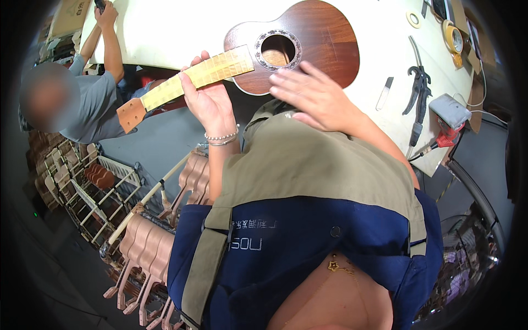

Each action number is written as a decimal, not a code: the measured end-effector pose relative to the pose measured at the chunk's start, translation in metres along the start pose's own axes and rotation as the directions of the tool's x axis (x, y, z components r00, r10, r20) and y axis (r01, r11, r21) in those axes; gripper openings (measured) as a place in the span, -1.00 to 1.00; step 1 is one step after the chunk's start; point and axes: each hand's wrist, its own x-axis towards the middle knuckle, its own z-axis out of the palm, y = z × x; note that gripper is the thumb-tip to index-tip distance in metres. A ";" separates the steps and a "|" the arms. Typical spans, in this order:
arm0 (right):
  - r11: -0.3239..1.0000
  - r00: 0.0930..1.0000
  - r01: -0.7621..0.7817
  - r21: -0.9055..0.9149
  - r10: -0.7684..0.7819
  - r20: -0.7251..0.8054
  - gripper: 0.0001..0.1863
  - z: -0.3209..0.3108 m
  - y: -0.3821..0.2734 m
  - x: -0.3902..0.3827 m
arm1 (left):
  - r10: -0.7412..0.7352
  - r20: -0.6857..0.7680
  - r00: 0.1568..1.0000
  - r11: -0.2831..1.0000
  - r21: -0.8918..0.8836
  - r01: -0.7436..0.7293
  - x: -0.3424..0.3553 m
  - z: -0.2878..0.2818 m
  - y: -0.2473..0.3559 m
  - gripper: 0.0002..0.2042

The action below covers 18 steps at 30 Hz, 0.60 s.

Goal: The person scrapes the edges of a wooden guitar body with a small metal tool, working around the soundhole and along the sides. The person rotates the guitar to access different areas and continues scraping the edges. The person then wipes the guitar body with a cloth.

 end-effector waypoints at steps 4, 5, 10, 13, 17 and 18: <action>0.988 0.986 0.156 0.003 -0.156 0.062 -0.39 0.013 -0.010 0.023 | -0.066 -0.032 0.997 0.997 -0.043 0.065 -0.002 -0.007 -0.001 -0.77; 0.984 0.983 0.178 0.004 -0.178 0.047 -0.40 0.016 -0.012 0.028 | -0.079 -0.027 0.997 0.995 -0.063 0.077 -0.003 -0.008 0.001 -0.77; 0.985 0.986 0.169 -0.017 -0.169 0.012 -0.39 0.013 -0.022 0.037 | -0.143 0.012 0.990 0.979 -0.147 0.143 -0.004 -0.012 0.005 -0.79; 0.991 0.992 0.127 -0.034 -0.127 0.007 -0.37 0.007 -0.025 0.033 | -0.184 0.037 0.982 0.963 -0.191 0.188 -0.008 -0.008 0.007 -0.80; 0.995 0.996 0.083 -0.053 -0.085 -0.033 -0.41 -0.002 -0.025 0.026 | -0.244 0.068 0.967 0.921 -0.296 0.253 -0.006 -0.009 0.008 -0.77; 0.995 0.995 0.077 -0.059 -0.081 -0.051 -0.43 -0.006 -0.022 0.025 | -0.261 0.080 0.962 0.904 -0.329 0.272 -0.002 -0.010 0.007 -0.76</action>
